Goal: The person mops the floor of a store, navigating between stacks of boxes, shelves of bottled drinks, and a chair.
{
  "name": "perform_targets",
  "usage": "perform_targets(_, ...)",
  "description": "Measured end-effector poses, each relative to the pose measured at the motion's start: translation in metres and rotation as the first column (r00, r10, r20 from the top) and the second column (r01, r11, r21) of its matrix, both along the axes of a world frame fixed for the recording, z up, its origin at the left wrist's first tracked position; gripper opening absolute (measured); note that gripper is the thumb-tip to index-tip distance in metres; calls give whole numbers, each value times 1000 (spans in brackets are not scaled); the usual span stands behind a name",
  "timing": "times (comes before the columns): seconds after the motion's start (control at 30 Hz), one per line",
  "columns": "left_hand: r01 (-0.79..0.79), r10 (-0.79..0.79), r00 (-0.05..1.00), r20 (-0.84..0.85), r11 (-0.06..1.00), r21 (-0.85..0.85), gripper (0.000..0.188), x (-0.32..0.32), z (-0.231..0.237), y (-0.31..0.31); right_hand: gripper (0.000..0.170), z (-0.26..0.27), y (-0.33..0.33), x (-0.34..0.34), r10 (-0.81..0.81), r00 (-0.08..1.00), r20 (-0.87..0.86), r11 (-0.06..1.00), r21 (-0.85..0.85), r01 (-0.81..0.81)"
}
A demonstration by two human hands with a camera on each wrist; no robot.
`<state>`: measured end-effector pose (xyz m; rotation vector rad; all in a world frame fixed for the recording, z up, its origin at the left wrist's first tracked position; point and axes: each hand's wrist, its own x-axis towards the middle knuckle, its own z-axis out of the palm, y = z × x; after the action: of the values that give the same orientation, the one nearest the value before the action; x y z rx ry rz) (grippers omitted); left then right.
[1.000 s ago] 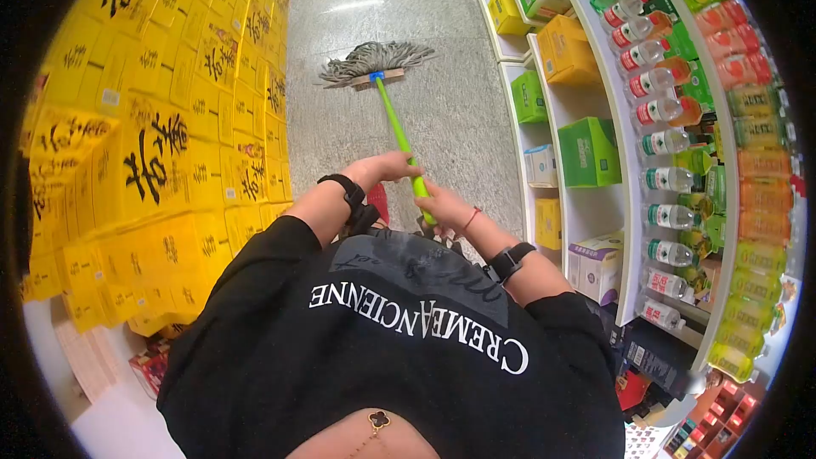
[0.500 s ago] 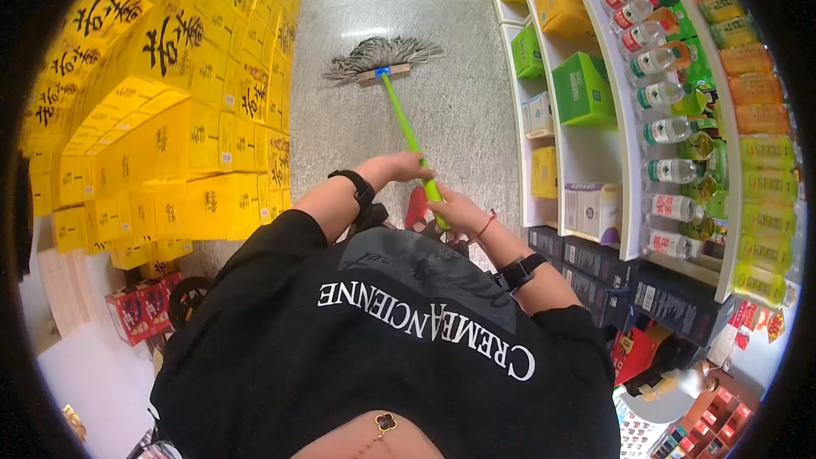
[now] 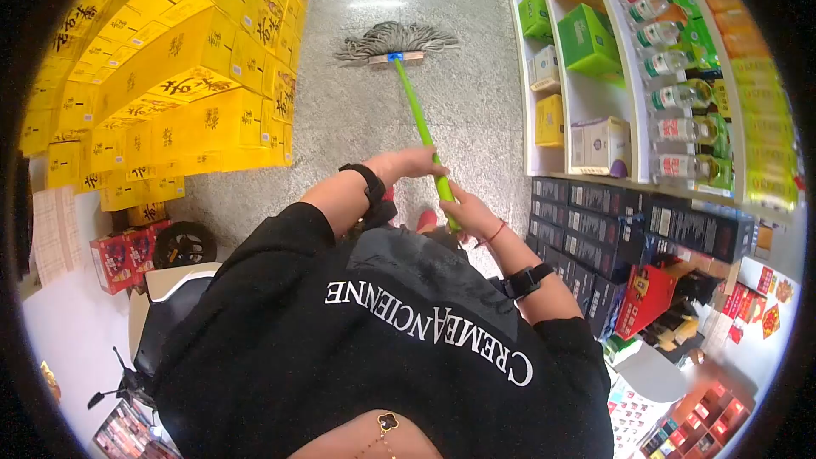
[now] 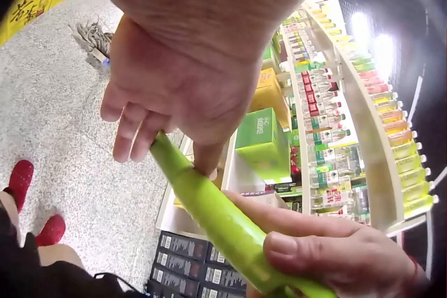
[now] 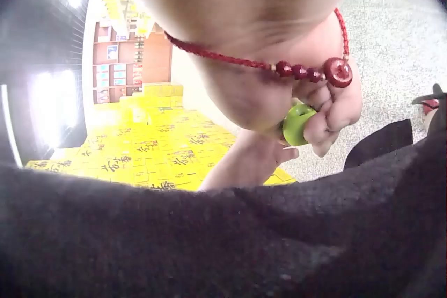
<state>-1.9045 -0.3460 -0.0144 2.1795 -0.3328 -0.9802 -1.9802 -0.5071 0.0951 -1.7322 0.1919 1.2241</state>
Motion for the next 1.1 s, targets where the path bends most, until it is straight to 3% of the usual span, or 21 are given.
perform_targets(0.2,-84,86,993,76,996,-31,62,-96,-12,-43,57,-9,-45,-87,20,1000,15,998,50,-21)
perform_targets(0.3,-95,93,994,-52,995,-28,65,-154,-6,-67,58,-13,-74,-144,25,1000,-1,998,62,-25)
perform_targets(0.4,-15,17,997,-72,1000,25,60,-211,-4,-94,62,-18,-101,-203,68,997,43,997,-33,-66)
perform_targets(0.57,-7,8,999,40,1000,-12,61,-277,-1,-122,62,-7,-133,-270,50,999,16,999,-11,-50)
perform_targets(0.67,69,-70,997,15,997,46,60,-306,0,-130,62,-11,-143,-307,48,998,40,999,15,-49)
perform_targets(0.73,144,-137,985,-106,987,69,64,-321,-3,-130,63,-14,-146,-328,79,996,41,997,-8,-78)
perform_targets(0.87,154,-147,984,-100,985,73,65,-370,-18,-135,63,-16,-144,-380,11,999,-33,999,-34,-12)
perform_targets(1.1,1,-3,1000,-27,999,-45,73,-468,-20,-157,63,-2,-158,-472,-80,997,-3,996,-25,80)
